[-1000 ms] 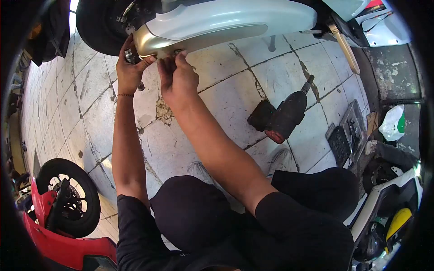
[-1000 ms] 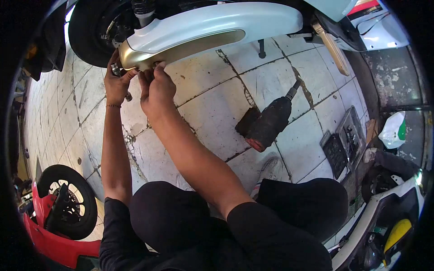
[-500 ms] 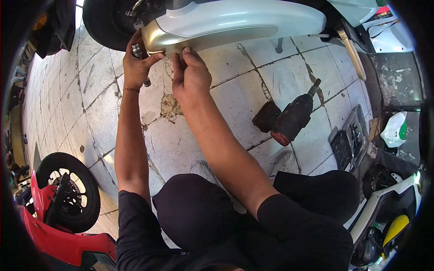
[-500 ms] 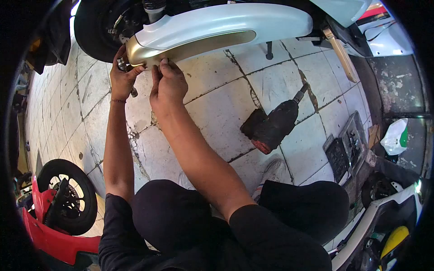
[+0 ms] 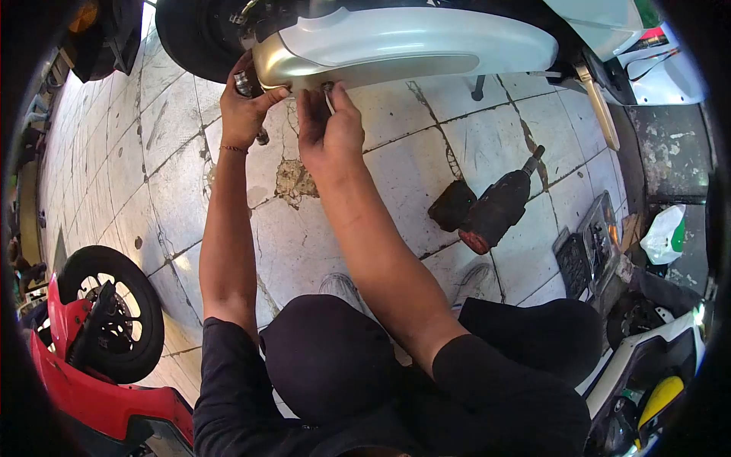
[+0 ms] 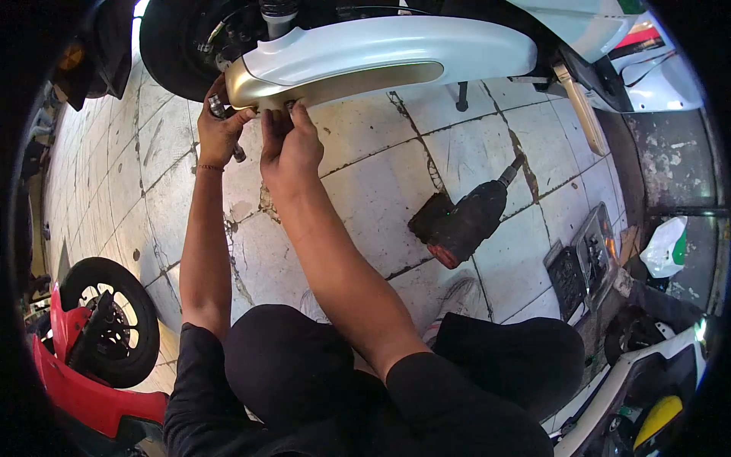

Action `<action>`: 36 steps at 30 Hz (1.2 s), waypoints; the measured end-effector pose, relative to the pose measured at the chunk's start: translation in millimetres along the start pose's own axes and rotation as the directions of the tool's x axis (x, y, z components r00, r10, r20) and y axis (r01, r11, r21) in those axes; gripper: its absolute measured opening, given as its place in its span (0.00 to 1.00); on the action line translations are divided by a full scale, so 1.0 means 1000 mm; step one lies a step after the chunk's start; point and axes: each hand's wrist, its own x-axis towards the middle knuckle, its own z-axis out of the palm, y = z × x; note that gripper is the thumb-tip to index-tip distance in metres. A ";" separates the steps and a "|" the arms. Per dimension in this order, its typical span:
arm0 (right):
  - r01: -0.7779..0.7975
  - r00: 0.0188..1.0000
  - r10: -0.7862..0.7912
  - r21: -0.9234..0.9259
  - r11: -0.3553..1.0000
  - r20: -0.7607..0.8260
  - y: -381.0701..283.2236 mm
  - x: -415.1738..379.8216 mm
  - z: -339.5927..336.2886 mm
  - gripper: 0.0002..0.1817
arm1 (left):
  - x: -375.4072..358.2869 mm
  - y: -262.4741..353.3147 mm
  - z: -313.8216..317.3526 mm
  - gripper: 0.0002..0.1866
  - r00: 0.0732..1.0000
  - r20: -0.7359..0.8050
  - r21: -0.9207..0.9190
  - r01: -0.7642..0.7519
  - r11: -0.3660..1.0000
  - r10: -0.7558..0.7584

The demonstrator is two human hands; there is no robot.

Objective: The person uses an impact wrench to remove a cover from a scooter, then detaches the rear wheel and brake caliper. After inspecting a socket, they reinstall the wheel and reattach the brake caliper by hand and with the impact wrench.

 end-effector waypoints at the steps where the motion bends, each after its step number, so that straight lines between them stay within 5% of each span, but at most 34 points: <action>1: -0.025 1.000 0.025 0.021 0.999 0.001 0.000 0.001 0.000 0.08 | 0.000 0.000 0.001 0.48 1.000 -0.001 -0.001 0.001 1.000 -0.001; 8: 0.046 0.999 -0.044 -0.071 0.996 0.022 0.002 0.004 -0.015 0.13 | -0.007 -0.001 0.006 0.47 0.999 -0.010 -0.107 0.050 0.993 -0.051; 18: 0.126 0.978 -0.164 -0.268 0.955 -0.125 -0.027 -0.011 -0.062 0.06 | -0.028 -0.021 0.018 0.49 0.992 -0.022 -0.192 0.118 0.974 -0.125; 23: 0.172 0.980 -0.155 -0.140 0.975 0.127 -0.068 -0.017 -0.096 0.07 | -0.038 -0.041 0.019 0.50 0.984 -0.096 -0.159 0.131 0.978 -0.148; 24: 0.158 0.983 -0.141 -0.150 0.976 0.120 -0.072 -0.022 -0.094 0.07 | -0.037 -0.038 0.018 0.50 0.982 -0.074 -0.054 0.169 0.984 -0.172; 26: 0.145 0.983 -0.132 -0.105 0.984 0.125 -0.082 -0.024 -0.077 0.09 | -0.035 -0.041 0.021 0.50 0.985 -0.071 -0.257 0.133 0.957 -0.155; 30: 0.205 0.976 -0.199 -0.059 0.977 0.089 -0.114 -0.015 -0.056 0.03 | -0.028 -0.043 0.013 0.48 0.977 -0.010 -0.157 0.209 0.965 -0.213; 32: 0.277 0.961 -0.276 -0.016 0.961 0.032 -0.132 -0.005 -0.033 0.06 | -0.026 -0.034 0.014 0.48 0.979 0.011 -0.268 0.200 0.943 -0.204; 36: 0.492 0.769 -0.623 -0.489 0.720 -0.143 -0.165 0.031 0.001 0.39 | -0.014 -0.033 0.000 0.48 0.991 0.023 -0.282 0.133 0.950 -0.131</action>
